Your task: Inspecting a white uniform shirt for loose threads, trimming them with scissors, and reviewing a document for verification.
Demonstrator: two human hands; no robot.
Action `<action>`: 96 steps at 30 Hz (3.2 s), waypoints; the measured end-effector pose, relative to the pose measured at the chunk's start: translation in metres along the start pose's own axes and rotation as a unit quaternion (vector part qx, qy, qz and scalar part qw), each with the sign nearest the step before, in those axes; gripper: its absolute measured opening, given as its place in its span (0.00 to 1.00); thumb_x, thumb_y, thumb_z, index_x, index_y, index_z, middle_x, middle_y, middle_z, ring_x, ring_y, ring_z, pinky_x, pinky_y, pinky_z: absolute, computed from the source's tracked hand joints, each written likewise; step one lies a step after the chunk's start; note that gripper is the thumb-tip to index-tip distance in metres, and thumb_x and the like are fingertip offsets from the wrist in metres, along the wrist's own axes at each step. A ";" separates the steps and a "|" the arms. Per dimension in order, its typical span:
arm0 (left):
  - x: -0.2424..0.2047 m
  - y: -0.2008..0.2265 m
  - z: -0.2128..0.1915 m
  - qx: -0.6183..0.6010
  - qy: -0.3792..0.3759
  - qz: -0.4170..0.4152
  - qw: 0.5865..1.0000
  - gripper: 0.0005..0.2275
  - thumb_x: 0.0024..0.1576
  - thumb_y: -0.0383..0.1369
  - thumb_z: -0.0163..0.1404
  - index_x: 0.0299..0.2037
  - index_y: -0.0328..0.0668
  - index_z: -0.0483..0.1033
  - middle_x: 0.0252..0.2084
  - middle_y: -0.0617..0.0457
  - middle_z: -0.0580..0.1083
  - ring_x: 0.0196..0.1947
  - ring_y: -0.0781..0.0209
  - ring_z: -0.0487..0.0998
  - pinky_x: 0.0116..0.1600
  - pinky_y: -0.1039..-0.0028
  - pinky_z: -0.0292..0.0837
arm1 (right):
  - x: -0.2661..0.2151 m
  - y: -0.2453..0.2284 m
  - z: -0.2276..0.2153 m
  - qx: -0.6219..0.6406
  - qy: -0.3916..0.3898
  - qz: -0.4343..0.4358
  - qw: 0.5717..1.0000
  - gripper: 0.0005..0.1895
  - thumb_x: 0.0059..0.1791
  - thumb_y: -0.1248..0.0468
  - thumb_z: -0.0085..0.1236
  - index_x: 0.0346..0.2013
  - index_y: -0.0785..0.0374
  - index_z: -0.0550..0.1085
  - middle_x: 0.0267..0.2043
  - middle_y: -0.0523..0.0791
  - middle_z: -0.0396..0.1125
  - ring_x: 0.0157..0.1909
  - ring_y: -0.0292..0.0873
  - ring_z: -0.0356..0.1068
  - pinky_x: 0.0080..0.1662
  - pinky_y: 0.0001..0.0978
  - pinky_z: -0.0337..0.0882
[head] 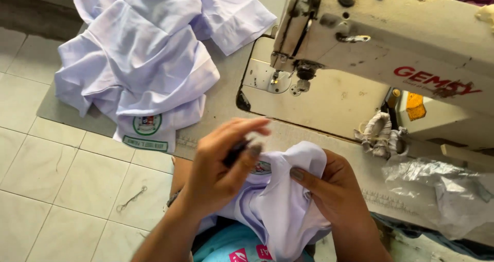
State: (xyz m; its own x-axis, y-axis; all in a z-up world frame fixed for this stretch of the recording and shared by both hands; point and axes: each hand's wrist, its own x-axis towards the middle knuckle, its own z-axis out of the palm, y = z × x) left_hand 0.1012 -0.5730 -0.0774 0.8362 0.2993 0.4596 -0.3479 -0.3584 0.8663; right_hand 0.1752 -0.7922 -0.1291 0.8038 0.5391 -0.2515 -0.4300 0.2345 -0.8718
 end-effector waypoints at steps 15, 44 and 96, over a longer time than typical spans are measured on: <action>0.054 -0.017 0.034 -0.017 -0.171 -0.024 0.985 0.02 0.58 0.25 0.55 0.38 0.40 0.75 0.33 0.53 0.75 0.32 0.60 0.77 0.40 0.75 0.71 | 0.035 0.008 -0.024 0.155 -0.113 0.087 0.978 0.15 0.48 0.68 0.66 0.47 0.72 0.74 0.37 0.49 0.73 0.36 0.41 0.72 0.37 0.29 0.71; -0.022 -0.054 0.011 0.160 -0.068 0.082 0.981 0.09 0.60 0.23 0.53 0.48 0.24 0.75 0.41 0.41 0.79 0.39 0.47 0.82 0.44 0.61 0.81 | 0.041 0.087 -0.001 -0.005 0.108 -0.105 0.989 0.08 0.41 0.73 0.69 0.33 0.68 0.78 0.32 0.46 0.76 0.34 0.39 0.75 0.37 0.27 0.78; -0.014 -0.048 0.008 0.151 -0.056 0.052 0.986 0.06 0.60 0.23 0.52 0.42 0.23 0.76 0.38 0.37 0.78 0.34 0.45 0.83 0.40 0.65 0.81 | 0.036 0.073 0.015 -0.101 0.077 -0.125 0.984 0.07 0.44 0.68 0.67 0.35 0.66 0.78 0.34 0.42 0.74 0.36 0.33 0.71 0.37 0.23 0.73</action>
State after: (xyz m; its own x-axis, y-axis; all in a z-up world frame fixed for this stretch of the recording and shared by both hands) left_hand 0.1096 -0.5666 -0.1271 0.8497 0.1540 0.5043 -0.3061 -0.6347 0.7096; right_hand 0.1669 -0.7438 -0.1953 0.9336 0.3524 -0.0654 -0.1330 0.1712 -0.9762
